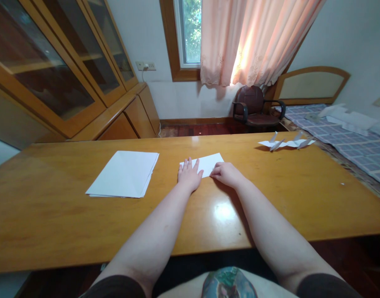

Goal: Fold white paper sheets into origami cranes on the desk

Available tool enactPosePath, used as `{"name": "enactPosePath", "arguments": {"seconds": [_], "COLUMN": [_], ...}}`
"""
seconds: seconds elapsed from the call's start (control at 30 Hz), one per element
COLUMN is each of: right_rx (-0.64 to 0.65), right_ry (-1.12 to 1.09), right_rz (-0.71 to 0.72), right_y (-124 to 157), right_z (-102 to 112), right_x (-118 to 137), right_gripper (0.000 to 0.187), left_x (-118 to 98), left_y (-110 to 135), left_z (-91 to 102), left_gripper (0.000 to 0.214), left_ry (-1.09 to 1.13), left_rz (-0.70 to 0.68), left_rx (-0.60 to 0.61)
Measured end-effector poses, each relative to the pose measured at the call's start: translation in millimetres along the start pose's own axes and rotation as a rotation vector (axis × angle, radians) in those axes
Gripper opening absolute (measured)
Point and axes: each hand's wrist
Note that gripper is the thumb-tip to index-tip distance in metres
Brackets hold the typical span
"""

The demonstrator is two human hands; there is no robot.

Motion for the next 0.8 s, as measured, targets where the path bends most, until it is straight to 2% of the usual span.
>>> {"name": "enactPosePath", "arguments": {"seconds": [0.17,0.57,0.8], "right_rx": [0.012,-0.025,-0.002], "right_ry": [-0.002,-0.023,-0.072], "right_rz": [-0.057,-0.31,-0.47], "right_y": [2.7,11.5,13.8], "right_z": [4.6,18.4,23.0], "right_x": [-6.6,-25.7,-31.3], "right_gripper": [0.019,0.016,0.017], "left_x": [0.3,0.8,1.2], "left_y": [-0.2,-0.8,-0.4], "left_z": [-2.1,0.3,-0.1], "left_gripper": [0.064,0.063,0.063], "left_ry": [-0.011,0.022,0.036], "left_rz": [0.005,0.009,0.001], "left_rx": [-0.028,0.011,0.001]}}
Point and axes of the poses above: each hand's wrist, its own y-axis away from the middle knuckle, its own z-axis out of the back of the hand, x = y × z, and after that the axes turned 8 degrees about -y, right-handed
